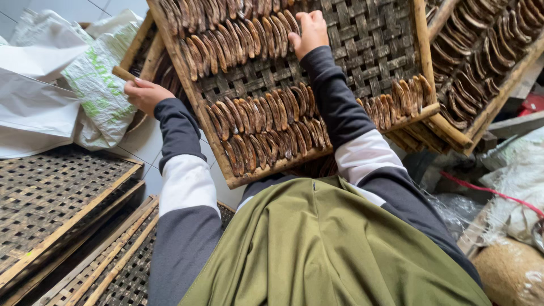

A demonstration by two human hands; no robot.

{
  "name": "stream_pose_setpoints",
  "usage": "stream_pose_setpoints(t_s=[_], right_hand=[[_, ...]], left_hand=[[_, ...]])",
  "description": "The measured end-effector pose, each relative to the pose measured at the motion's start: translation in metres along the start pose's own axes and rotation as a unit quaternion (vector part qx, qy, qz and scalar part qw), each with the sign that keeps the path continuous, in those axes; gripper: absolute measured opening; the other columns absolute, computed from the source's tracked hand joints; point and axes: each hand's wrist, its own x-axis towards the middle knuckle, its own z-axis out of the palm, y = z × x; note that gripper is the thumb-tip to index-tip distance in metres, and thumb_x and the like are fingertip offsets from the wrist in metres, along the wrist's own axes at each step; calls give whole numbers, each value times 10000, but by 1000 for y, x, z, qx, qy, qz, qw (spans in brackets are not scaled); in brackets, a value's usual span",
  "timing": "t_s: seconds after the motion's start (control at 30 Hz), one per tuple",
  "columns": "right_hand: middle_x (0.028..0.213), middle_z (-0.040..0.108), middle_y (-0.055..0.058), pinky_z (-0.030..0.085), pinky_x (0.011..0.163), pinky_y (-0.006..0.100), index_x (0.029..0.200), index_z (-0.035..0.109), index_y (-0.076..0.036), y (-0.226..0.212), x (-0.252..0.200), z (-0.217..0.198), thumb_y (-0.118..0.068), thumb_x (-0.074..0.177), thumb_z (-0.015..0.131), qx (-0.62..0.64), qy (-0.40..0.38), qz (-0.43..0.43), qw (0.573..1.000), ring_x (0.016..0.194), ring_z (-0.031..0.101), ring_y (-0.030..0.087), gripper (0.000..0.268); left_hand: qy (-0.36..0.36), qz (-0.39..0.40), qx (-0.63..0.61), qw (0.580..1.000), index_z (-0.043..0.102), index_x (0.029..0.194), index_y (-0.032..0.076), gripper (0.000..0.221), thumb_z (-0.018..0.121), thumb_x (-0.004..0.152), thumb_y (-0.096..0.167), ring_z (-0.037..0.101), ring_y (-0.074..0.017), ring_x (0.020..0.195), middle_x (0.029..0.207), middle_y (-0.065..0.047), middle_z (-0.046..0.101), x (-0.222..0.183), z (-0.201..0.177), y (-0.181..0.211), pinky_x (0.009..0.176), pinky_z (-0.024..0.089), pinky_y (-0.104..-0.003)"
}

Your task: The person arranges dried banana slices onto a woven wooden tray by hand, picking them up and placing them in neat rows while moving between different trays.

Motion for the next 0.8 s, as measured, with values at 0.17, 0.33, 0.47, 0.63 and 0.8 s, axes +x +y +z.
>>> stream_pose_setpoints(t_s=[0.17,0.33,0.47,0.63,0.8], right_hand=[[1074,607,179,530,873,424,1101,652,-32,13,8,21,-178,678,986,-10,-51,47,998,984,611,358,559],[1108,600,131,564,904,386,1169,646,-81,15,10,7,-187,723,943,41,-140,143,979,975,644,308,546],[1119,602,165,548,914,413,1166,645,-16,16,3,11,-21,744,847,-52,-32,33,998,1007,623,352,468],[1070,607,136,539,876,423,1086,681,-52,23,-1,27,-120,842,883,-34,-8,32,999,983,628,336,324],[1101,612,139,555,888,414,1079,676,-36,24,1,9,-90,835,851,-36,-51,54,997,979,646,329,306]], left_hand=[[11,-1,-8,1000,507,1135,122,194,546,1038,285,705,-337,826,1012,-157,626,-5,-12,11,664,575,-441],[-5,-3,-6,1000,502,1141,138,177,547,1041,277,711,-344,807,1013,-167,620,-2,-18,17,649,584,-443],[-14,-14,-16,1000,492,1145,125,180,537,1044,267,718,-342,810,1029,-177,612,-4,-18,16,652,595,-440],[-28,-20,-3,999,499,1147,119,178,535,1037,255,716,-356,813,1030,-181,612,-2,-16,13,650,590,-447],[5,8,-18,1000,510,1146,116,181,536,1040,262,721,-340,814,1024,-166,626,-2,-11,9,671,577,-449]])
